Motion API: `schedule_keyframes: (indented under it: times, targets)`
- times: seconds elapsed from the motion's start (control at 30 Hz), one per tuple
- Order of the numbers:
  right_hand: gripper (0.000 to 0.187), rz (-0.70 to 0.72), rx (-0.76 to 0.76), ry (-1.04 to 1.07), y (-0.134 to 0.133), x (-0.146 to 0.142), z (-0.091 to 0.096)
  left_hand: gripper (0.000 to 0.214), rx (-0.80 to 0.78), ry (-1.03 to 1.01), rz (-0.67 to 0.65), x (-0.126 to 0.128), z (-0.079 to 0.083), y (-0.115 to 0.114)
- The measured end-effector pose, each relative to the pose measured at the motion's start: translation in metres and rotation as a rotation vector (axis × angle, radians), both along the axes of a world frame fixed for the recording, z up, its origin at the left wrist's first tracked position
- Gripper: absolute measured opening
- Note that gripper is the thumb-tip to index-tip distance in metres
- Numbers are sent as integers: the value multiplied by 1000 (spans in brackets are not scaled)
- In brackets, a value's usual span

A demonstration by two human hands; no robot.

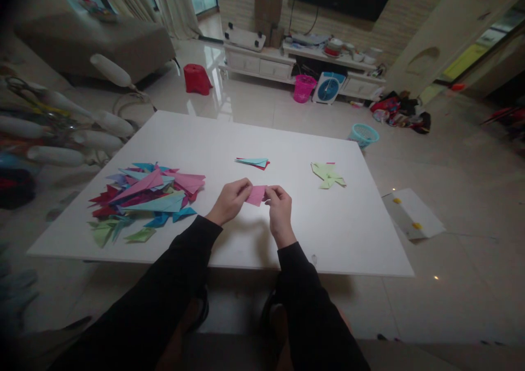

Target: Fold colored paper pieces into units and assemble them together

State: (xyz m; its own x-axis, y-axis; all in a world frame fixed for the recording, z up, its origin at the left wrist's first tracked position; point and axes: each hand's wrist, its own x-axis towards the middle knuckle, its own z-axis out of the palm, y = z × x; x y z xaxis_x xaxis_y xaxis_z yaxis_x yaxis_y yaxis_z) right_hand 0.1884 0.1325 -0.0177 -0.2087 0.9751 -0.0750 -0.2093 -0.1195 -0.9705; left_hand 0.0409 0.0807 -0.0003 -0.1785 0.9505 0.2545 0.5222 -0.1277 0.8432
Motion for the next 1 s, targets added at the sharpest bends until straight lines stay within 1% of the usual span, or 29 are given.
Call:
schedule_keyframes:
  times: [0.13, 0.23, 0.3, 0.4, 0.5, 0.6, 0.67, 0.77, 0.83, 0.9, 1.0]
  targets:
    - [19, -62, 4, 4, 1, 6, 3, 32, -70, 76, 6, -3, -5, 1]
    - [20, -111, 23, -31, 2, 11, 6, 40, -131, 111, 30, -11, -13, -1]
    - [20, -128, 23, -37, 2, 15, 8, 42, -157, 119, 33, -16, -17, -3]
    - [20, -139, 16, -26, 3, 18, 10, 40, -159, 122, 29, -22, -17, -8]
    - [18, -138, -22, 2, 4, 20, 9, 39, -135, 66, 53, -25, -16, -11]
    - [14, -130, -36, -7, 5, 19, 7, 41, -122, -122, 110, -27, -18, -9]
    - [18, -92, -5, -63, 3, 16, 6, 45, -168, -339, 109, -23, -23, -4]
    - [29, 23, 81, -131, -4, 9, 7, 52, -289, -712, 6, -10, -29, 3]
    - [35, 91, 150, -147, -8, 3, 9, 54, -367, -906, -73, 1, -30, 5]
    - [36, 121, 198, -164, -11, -1, 10, 55, -433, -1023, -123, 12, -29, 4]
    - [35, 97, 209, -178, -12, -3, 9, 51, -483, -1073, -138, 22, -27, 2]
